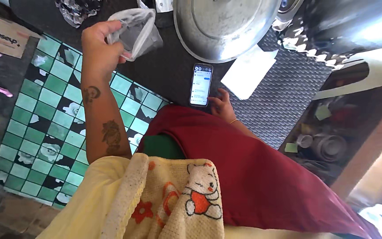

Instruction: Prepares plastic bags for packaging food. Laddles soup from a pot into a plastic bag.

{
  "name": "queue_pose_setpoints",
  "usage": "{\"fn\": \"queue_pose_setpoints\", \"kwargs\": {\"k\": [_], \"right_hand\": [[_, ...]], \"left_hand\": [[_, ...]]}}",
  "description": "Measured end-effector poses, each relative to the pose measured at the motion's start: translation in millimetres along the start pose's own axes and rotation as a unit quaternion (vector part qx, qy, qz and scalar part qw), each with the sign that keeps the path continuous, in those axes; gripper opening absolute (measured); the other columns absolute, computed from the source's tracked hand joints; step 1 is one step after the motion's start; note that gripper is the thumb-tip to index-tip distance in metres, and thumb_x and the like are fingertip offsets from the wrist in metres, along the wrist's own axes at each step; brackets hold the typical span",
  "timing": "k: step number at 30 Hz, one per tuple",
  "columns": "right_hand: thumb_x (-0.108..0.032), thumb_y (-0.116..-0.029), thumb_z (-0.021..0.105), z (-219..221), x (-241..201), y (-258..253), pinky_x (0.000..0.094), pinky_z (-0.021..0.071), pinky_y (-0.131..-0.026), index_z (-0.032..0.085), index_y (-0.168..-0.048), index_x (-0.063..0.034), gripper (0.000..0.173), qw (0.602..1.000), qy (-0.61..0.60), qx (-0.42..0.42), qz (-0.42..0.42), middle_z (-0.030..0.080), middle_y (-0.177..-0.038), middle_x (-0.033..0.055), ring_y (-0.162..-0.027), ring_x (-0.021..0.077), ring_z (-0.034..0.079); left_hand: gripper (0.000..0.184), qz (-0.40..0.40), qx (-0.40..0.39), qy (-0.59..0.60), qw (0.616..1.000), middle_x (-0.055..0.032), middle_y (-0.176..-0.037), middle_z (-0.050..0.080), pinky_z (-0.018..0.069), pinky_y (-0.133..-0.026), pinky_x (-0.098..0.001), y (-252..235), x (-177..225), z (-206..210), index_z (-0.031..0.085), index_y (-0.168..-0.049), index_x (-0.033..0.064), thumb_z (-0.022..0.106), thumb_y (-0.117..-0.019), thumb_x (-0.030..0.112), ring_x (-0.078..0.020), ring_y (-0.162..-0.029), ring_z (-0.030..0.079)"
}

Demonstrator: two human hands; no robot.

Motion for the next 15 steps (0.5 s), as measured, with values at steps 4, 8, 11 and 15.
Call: {"fn": "queue_pose_setpoints", "kwargs": {"k": [4,8,11,15], "right_hand": [[-0.002,-0.0941,0.061,-16.3,-3.3,-0.2,0.0520,0.0550,-0.099,0.069,-0.126,0.0015,0.033,0.998,0.013,-0.047,0.042,0.051,-0.142,0.0338,-0.119,0.0452,0.062],[-0.002,-0.0962,0.058,-68.1,-6.6,-1.8,0.0501,0.0553,-0.100,0.068,-0.127,0.0021,0.032,0.998,0.024,0.002,0.054,0.067,-0.125,0.0241,-0.115,0.0358,0.067],[-0.002,-0.0976,0.057,-124.3,-11.8,-6.1,0.0455,0.0575,-0.094,0.069,-0.123,0.0043,0.029,0.994,0.023,0.101,0.028,0.070,-0.118,0.0228,-0.108,0.0321,0.070],[-0.005,-0.0991,0.057,-234.4,-7.5,-14.4,0.0428,0.0600,-0.090,0.070,-0.119,0.0063,0.026,0.968,0.072,0.241,0.014,0.071,-0.113,0.0231,-0.100,0.0297,0.072]], "left_hand": [[0.055,0.012,0.006,0.052,0.999,-0.0059,-0.133,0.063,0.0572,-0.062,-0.0235,7.6,9.1,4.2,0.058,-0.141,0.0095,0.060,-0.0875,-0.002,-0.0072,-0.078,0.067],[0.059,0.004,0.029,0.046,0.999,-0.0120,-0.131,0.062,0.0584,-0.067,-0.0285,-1.6,17.9,23.5,0.055,-0.144,0.0092,0.061,-0.0866,-0.003,-0.0105,-0.079,0.067],[0.060,0.021,0.072,-0.009,0.997,-0.0202,-0.138,0.059,0.0599,-0.075,-0.0403,-4.8,34.9,37.6,0.053,-0.146,0.0060,0.060,-0.0869,-0.006,-0.0213,-0.087,0.069],[0.064,0.057,0.099,0.020,0.993,-0.0214,-0.143,0.055,0.0600,-0.076,-0.0422,-4.0,68.7,64.7,0.051,-0.147,0.0052,0.064,-0.0855,-0.008,-0.0235,-0.089,0.069]]}}
Point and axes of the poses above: each hand's wrist, its own y-axis away from the middle knuckle, its own z-axis out of the palm, x = y × z, the point moved 3 cm from there along -y, towards the middle knuckle
